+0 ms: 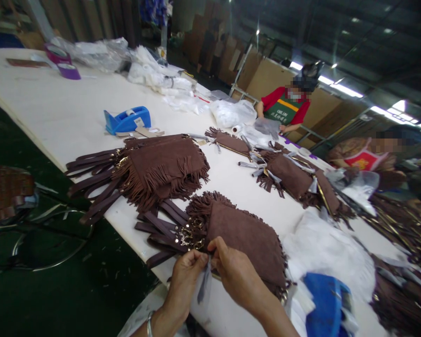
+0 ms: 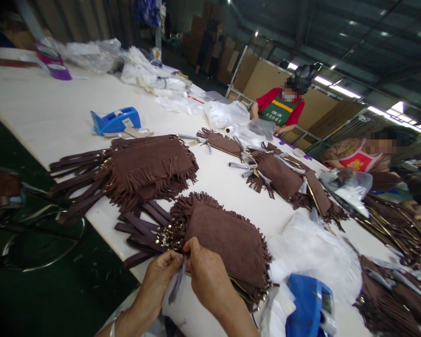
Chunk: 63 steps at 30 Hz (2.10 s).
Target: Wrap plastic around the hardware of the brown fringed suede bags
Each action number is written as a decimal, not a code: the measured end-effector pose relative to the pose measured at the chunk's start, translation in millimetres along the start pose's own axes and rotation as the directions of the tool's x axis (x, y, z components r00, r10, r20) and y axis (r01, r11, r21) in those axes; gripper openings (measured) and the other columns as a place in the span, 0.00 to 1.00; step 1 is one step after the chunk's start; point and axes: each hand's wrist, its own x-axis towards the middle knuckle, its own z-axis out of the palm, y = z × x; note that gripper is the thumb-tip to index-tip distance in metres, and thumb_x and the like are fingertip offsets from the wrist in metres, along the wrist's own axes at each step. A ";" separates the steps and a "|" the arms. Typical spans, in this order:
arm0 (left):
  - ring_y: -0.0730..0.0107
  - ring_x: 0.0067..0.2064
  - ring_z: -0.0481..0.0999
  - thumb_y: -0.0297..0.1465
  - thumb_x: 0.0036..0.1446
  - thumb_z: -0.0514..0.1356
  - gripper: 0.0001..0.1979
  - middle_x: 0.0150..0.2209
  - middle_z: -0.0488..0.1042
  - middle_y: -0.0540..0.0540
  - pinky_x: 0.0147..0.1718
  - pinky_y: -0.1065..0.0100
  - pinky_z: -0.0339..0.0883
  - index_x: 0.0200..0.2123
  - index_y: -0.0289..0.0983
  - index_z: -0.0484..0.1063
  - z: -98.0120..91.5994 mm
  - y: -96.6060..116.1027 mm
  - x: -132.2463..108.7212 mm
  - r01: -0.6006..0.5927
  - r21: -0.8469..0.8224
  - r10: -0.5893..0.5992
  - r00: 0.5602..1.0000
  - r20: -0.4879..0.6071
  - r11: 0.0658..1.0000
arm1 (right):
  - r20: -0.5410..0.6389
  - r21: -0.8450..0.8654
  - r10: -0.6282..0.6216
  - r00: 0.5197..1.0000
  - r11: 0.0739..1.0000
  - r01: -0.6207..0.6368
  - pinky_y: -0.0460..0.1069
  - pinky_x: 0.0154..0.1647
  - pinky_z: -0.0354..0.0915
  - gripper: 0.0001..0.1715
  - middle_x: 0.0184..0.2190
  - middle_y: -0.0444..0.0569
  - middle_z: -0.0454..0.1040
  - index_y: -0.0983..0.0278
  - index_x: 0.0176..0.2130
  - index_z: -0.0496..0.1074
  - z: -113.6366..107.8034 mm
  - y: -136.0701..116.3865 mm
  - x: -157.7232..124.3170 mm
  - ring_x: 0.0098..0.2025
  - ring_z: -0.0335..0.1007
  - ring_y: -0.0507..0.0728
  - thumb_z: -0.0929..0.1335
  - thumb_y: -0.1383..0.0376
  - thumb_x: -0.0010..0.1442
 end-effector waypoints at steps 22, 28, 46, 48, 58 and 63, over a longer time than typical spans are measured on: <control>0.71 0.29 0.68 0.38 0.48 0.67 0.13 0.26 0.72 0.50 0.29 0.73 0.62 0.26 0.35 0.71 2.4 2.4 2.0 0.028 0.007 -0.028 1.000 -0.008 1.000 | -0.331 -0.237 0.030 0.943 0.965 -0.114 0.48 0.33 0.62 0.13 0.33 0.49 0.72 0.61 0.41 0.62 41.3 -11.2 -11.7 0.36 0.70 0.58 0.60 0.77 0.59; 0.70 0.30 0.69 0.37 0.51 0.65 0.11 0.27 0.72 0.49 0.30 0.72 0.63 0.27 0.35 0.71 2.0 6.5 -1.3 -0.004 0.113 0.003 1.000 0.004 0.994 | -0.518 0.023 0.178 0.837 0.981 -0.194 0.48 0.36 0.64 0.07 0.35 0.49 0.74 0.61 0.43 0.62 65.3 -7.5 -19.6 0.36 0.73 0.57 0.59 0.69 0.65; 0.68 0.33 0.72 0.38 0.52 0.64 0.10 0.28 0.74 0.48 0.35 0.70 0.66 0.29 0.36 0.73 2.3 -2.1 -5.7 -0.059 0.217 0.071 0.996 -0.050 0.974 | -0.521 0.539 0.481 0.706 0.826 -0.165 0.44 0.35 0.65 0.13 0.33 0.46 0.76 0.61 0.38 0.70 98.8 -3.8 -28.1 0.33 0.73 0.53 0.60 0.60 0.66; 0.66 0.33 0.72 0.38 0.50 0.65 0.11 0.28 0.75 0.48 0.36 0.69 0.66 0.29 0.36 0.73 4.0 -1.0 -5.8 -0.066 0.206 0.076 0.996 -0.043 0.976 | -0.603 0.446 0.418 0.680 0.883 -0.147 0.45 0.38 0.66 0.13 0.37 0.48 0.77 0.62 0.44 0.70 100.6 -3.0 -33.4 0.37 0.74 0.54 0.59 0.63 0.67; 0.67 0.32 0.72 0.38 0.48 0.67 0.13 0.28 0.75 0.47 0.33 0.70 0.65 0.28 0.34 0.74 5.1 -0.4 -8.3 0.007 0.097 0.001 0.997 -0.082 0.995 | -0.623 0.224 0.205 0.755 0.971 -0.079 0.50 0.45 0.69 0.20 0.46 0.54 0.73 0.62 0.56 0.66 114.6 -14.1 -38.8 0.47 0.72 0.57 0.61 0.67 0.65; 0.69 0.33 0.72 0.34 0.46 0.69 0.10 0.29 0.75 0.47 0.33 0.72 0.64 0.29 0.34 0.75 -0.7 -2.9 -10.1 0.095 -0.052 -0.099 0.993 -0.066 0.994 | -0.594 0.481 0.385 0.707 0.874 -0.071 0.48 0.47 0.68 0.17 0.44 0.51 0.76 0.60 0.51 0.70 118.8 -12.8 -37.6 0.46 0.73 0.56 0.62 0.64 0.64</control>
